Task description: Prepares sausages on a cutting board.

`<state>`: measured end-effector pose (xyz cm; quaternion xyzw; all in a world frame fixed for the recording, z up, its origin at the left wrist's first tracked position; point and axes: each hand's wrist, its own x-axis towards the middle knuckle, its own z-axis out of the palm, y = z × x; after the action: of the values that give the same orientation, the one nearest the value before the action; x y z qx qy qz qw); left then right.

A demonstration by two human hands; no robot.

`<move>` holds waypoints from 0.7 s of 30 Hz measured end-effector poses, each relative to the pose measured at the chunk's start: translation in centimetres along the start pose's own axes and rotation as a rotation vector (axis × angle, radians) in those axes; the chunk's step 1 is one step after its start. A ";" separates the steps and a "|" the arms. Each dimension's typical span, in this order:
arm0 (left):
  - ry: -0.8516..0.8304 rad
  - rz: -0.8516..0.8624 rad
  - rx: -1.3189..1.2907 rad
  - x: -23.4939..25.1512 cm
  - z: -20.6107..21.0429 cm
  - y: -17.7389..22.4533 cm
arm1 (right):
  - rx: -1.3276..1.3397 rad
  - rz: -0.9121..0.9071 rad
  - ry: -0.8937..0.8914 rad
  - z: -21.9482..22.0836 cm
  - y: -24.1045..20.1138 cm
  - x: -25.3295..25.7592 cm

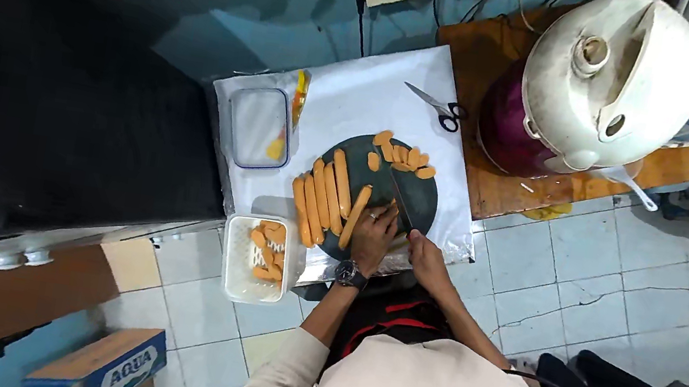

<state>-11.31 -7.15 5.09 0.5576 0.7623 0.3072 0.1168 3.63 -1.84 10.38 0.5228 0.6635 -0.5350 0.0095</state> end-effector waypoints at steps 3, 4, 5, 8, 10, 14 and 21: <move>0.027 0.003 0.031 0.2 0.4 -0.1 | -0.081 0.058 0.015 0.0 -1.4 -0.3; 0.035 -0.004 0.034 0.2 0.4 -0.1 | -0.117 0.081 0.015 0.0 -1.8 -0.5; 0.038 -0.010 0.032 0.2 0.4 0.0 | -0.146 0.102 0.014 0.0 -2.3 -0.6; 0.032 -0.026 0.025 0.4 0.1 0.3 | -0.208 0.142 0.018 0.1 -3.3 -0.7; 0.026 -0.033 0.031 0.3 0.1 0.4 | -0.220 0.162 0.020 0.4 -3.4 -0.6; 0.001 -0.056 0.039 0.5 -0.2 0.6 | -0.214 0.149 0.046 0.7 -3.3 -0.4; -0.049 -0.080 0.045 1.1 -0.5 0.7 | -0.183 0.162 0.030 0.4 -3.6 -0.1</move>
<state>-11.38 -6.15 6.07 0.5368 0.7875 0.2711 0.1350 0.95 -1.77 12.81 0.5798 0.6651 -0.4618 0.0903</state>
